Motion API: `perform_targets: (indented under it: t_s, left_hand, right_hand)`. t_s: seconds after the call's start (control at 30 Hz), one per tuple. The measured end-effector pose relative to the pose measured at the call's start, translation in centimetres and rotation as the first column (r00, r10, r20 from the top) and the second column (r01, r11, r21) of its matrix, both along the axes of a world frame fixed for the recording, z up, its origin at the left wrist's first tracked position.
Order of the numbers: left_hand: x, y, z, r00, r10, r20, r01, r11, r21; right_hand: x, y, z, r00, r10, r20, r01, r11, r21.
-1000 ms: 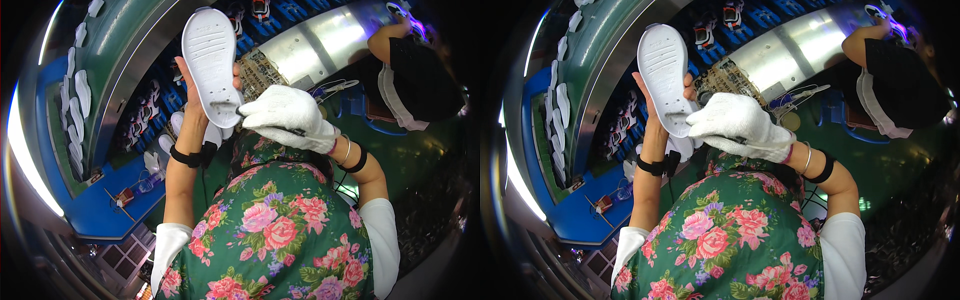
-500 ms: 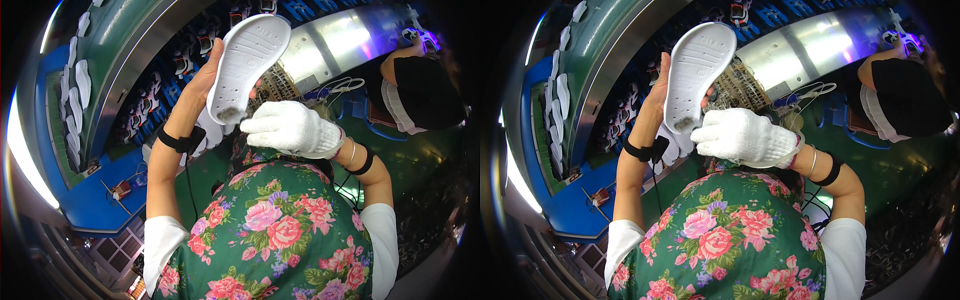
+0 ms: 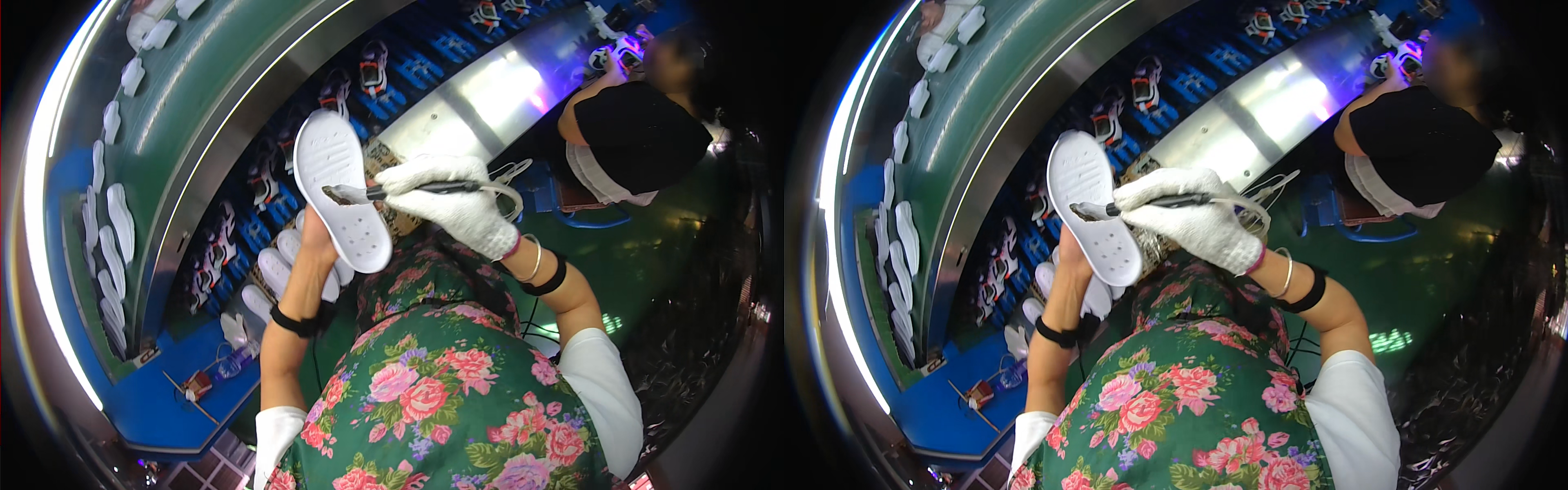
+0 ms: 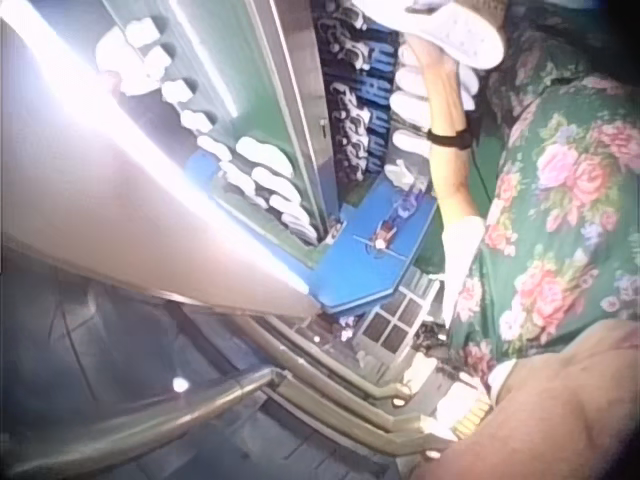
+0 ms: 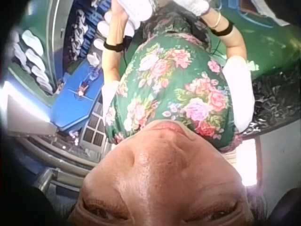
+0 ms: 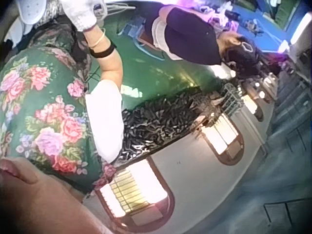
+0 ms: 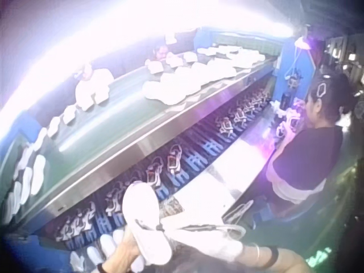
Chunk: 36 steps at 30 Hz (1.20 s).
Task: Applying glue or primer to shoe soles using a brush on a manufacturing line.
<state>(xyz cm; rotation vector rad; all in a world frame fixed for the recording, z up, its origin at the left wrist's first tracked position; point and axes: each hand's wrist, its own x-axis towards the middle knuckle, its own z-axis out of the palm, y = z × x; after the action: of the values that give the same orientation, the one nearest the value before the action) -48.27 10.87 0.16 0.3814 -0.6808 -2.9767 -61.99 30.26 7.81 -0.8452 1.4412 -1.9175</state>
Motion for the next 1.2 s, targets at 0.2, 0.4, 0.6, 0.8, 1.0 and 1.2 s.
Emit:
perform_targets:
  t_s: [0.2, 0.4, 0.6, 0.8, 1.0, 1.2]
  left_hand:
    - [1.2, 2.9, 0.2, 0.966, -0.112, 0.233, 0.169, 0.955, -0.243]
    - [1.5, 3.7, 0.5, 0.972, 0.113, 0.207, -0.176, 0.93, 0.322]
    - [0.3, 5.3, 2.6, 0.972, 0.141, -0.187, -0.087, 0.958, 0.272]
    - [-1.7, 7.1, 3.4, 0.986, 0.147, -0.08, -0.113, 0.937, 0.33]
    - [-1.2, 8.0, 2.4, 0.966, 0.056, -0.253, 0.05, 0.917, 0.396]
    - [-0.3, 7.6, 0.4, 0.993, 0.075, -0.086, -0.049, 0.96, 0.275]
  right_hand:
    - [-0.6, 0.5, -1.5, 0.836, -0.021, -0.548, 0.03, 1.0, 0.007]
    - [0.6, 1.3, -0.4, 0.754, -0.047, -0.655, -0.007, 0.997, -0.079]
    - [0.2, 1.3, 0.3, 0.788, -0.131, -0.602, 0.073, 0.99, -0.121]
    - [-0.8, 1.3, 2.1, 0.671, -0.206, -0.713, 0.129, 0.978, -0.162]
    - [-2.4, 0.2, 3.5, 0.377, -0.251, -0.891, 0.186, 0.963, -0.193]
    - [-0.4, 0.5, 3.3, 0.387, -0.2, -0.9, 0.137, 0.978, -0.159]
